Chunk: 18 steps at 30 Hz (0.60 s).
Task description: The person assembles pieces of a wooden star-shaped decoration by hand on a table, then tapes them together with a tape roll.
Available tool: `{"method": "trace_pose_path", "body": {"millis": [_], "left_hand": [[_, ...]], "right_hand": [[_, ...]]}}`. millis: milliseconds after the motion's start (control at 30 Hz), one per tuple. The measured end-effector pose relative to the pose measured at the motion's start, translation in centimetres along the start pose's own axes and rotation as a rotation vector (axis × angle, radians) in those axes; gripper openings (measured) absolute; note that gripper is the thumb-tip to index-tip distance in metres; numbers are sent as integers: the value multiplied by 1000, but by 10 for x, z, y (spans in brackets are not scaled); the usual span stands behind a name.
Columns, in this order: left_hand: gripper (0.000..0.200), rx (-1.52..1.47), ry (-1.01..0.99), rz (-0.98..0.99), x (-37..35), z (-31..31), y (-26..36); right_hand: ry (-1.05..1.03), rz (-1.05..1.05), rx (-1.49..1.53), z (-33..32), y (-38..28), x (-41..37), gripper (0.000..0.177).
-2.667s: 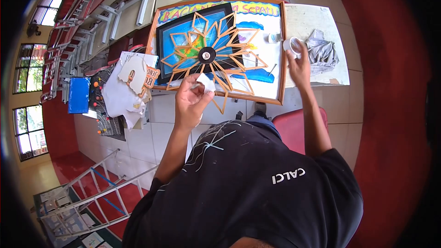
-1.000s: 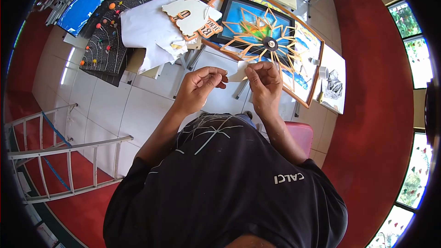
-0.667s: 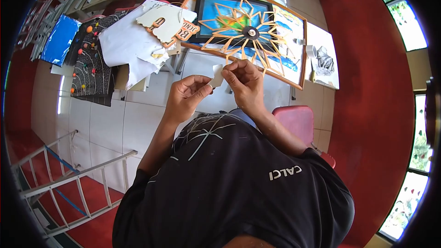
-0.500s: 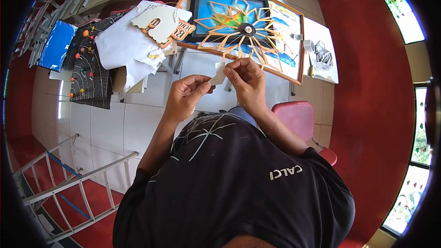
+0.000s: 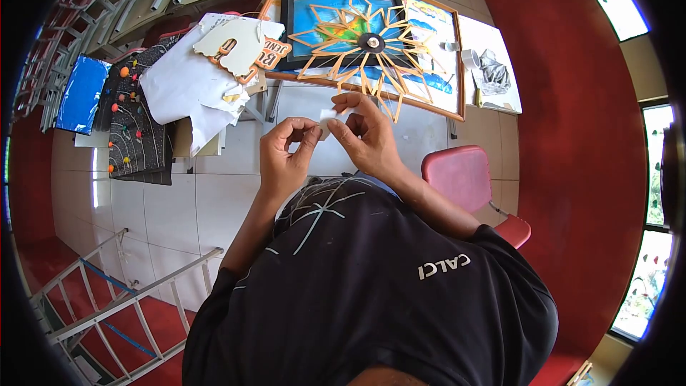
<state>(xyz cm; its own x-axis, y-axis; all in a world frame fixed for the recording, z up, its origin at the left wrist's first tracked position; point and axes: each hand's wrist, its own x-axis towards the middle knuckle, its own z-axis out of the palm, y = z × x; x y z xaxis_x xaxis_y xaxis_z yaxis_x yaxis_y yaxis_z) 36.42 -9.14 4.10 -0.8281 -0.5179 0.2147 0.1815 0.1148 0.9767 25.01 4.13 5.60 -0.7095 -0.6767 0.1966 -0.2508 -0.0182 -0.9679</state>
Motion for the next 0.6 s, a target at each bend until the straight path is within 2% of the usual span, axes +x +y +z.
{"method": "trace_pose_path", "body": {"millis": [33,133,167,200,267,433,600], "left_hand": [[11,-14,27,0,-1,0,0],[12,-81,100,13,-4,-7,0],[13,-144,108,-34,-6,-8,3],[15,-175,88,-73,-8,-11,5],[17,-238,52,-146,-11,-17,7],[19,-233,66,-154,-14,-19,11],[19,-248,65,-139,-17,-23,9]], "right_hand": [[5,-35,-86,0,-2,0,33],[78,-54,27,1,11,11,27],[24,114,183,-5,8,7,21],[-12,148,185,-7,-2,9,20],[-109,185,133,-10,-1,11,21],[-221,221,348,-1,-11,16,20],[-283,251,344,10,-20,14,15]]}}
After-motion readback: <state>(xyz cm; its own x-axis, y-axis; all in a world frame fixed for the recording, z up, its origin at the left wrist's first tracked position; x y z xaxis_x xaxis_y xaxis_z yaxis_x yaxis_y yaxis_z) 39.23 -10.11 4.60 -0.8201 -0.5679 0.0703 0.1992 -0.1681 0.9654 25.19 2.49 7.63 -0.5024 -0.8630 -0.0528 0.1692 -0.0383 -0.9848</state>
